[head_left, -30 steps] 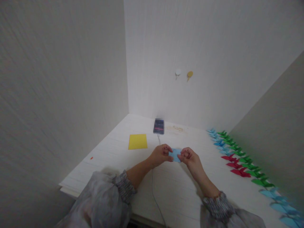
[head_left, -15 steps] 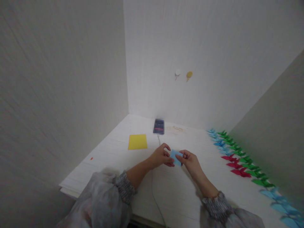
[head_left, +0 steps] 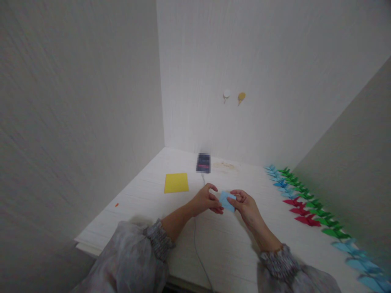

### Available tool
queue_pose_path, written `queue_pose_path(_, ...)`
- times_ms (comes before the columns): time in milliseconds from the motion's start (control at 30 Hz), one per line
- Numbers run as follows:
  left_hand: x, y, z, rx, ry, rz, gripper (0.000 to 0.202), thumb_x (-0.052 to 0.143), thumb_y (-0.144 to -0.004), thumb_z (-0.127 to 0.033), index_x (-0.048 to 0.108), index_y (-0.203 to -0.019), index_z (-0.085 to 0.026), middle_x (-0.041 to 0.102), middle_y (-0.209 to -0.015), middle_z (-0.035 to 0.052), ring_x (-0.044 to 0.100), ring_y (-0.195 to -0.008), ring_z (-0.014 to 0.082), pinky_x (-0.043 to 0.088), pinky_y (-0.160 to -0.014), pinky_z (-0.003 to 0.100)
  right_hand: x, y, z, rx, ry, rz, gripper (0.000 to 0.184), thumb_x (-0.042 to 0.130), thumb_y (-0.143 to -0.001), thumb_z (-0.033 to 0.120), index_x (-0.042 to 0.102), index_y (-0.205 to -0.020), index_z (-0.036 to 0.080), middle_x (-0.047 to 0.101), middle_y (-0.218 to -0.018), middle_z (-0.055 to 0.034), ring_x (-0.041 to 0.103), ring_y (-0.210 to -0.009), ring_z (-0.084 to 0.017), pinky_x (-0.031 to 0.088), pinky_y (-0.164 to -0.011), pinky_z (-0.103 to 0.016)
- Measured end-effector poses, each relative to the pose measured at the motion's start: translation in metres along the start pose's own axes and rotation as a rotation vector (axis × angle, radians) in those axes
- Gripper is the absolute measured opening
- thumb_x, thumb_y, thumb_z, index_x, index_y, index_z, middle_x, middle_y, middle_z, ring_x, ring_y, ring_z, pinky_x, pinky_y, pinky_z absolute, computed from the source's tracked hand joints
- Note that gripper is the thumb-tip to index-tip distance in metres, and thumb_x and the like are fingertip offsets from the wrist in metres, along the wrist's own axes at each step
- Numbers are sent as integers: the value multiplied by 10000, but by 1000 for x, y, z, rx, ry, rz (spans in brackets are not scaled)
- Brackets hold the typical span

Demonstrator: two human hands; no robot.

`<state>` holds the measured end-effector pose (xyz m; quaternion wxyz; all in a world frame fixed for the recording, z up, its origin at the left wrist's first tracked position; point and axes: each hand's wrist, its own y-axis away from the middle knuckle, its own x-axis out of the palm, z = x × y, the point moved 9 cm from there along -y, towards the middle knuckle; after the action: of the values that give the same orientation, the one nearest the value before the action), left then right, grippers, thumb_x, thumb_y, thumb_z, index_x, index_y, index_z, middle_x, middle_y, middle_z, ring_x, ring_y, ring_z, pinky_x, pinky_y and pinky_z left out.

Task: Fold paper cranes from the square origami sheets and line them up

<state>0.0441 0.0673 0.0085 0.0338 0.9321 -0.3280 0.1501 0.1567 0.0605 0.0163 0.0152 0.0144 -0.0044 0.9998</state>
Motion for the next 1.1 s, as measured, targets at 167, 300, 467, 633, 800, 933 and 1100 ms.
queue_pose_path(167, 4, 0, -8, 46, 3, 6, 486, 659, -570, -224, 262, -848, -196, 596, -546, -17, 581, -446, 158, 463, -446, 261, 1, 2, 3, 11, -24, 2, 360, 674, -542, 328, 459, -790, 179, 559, -498, 31, 473, -399, -106, 318, -396, -215)
queue_pose_path(300, 7, 0, -7, 22, 5, 49, 486, 657, -576, -227, 269, -867, -190, 605, -572, -3, 593, -484, 158, 467, -476, 261, 0, 4, 6, 16, -17, -26, 383, 685, -519, 330, 450, -780, 177, 544, -457, 43, 450, -368, -94, 302, -379, -204)
queue_pose_path(467, 5, 3, -5, -44, -28, 95, 507, 656, -586, -249, 291, -931, -178, 624, -643, 42, 608, -542, 172, 469, -514, 278, -2, 3, 5, 25, -24, -1, 394, 684, -529, 320, 428, -799, 189, 571, -482, 40, 467, -383, -92, 302, -387, -191)
queue_pose_path(633, -6, 1, -5, -56, -70, -45, 471, 588, -640, -369, 310, -960, -164, 597, -603, 20, 596, -516, 152, 449, -480, 240, -1, 0, 0, 18, -15, 14, 468, 695, -487, 361, 407, -817, 198, 558, -467, 54, 473, -374, -104, 313, -374, -198)
queue_pose_path(800, -4, -2, 12, -99, -60, -2, 650, 720, -489, -233, 303, -984, -185, 543, -569, -50, 581, -490, 142, 477, -506, 290, 13, 3, -2, 20, 61, 80, 416, 681, -529, 337, 397, -803, 205, 490, -410, 92, 439, -351, -91, 309, -368, -197)
queue_pose_path(933, -15, -3, 5, 2, -18, -108, 615, 710, -507, -218, 303, -966, -174, 562, -609, -27, 582, -547, 137, 487, -549, 311, 14, 4, 2, -14, 19, 81, 347, 638, -596, 339, 417, -818, 191, 536, -471, 57, 504, -416, -113, 372, -424, -229)
queue_pose_path(1100, -17, -2, -3, 51, -20, -160, 594, 707, -508, -198, 303, -942, -169, 576, -626, -15, 575, -557, 133, 488, -555, 324, 13, 4, 7, -39, -70, 73, 348, 653, -563, 276, 454, -832, 179, 533, -507, 50, 527, -466, -125, 400, -480, -258)
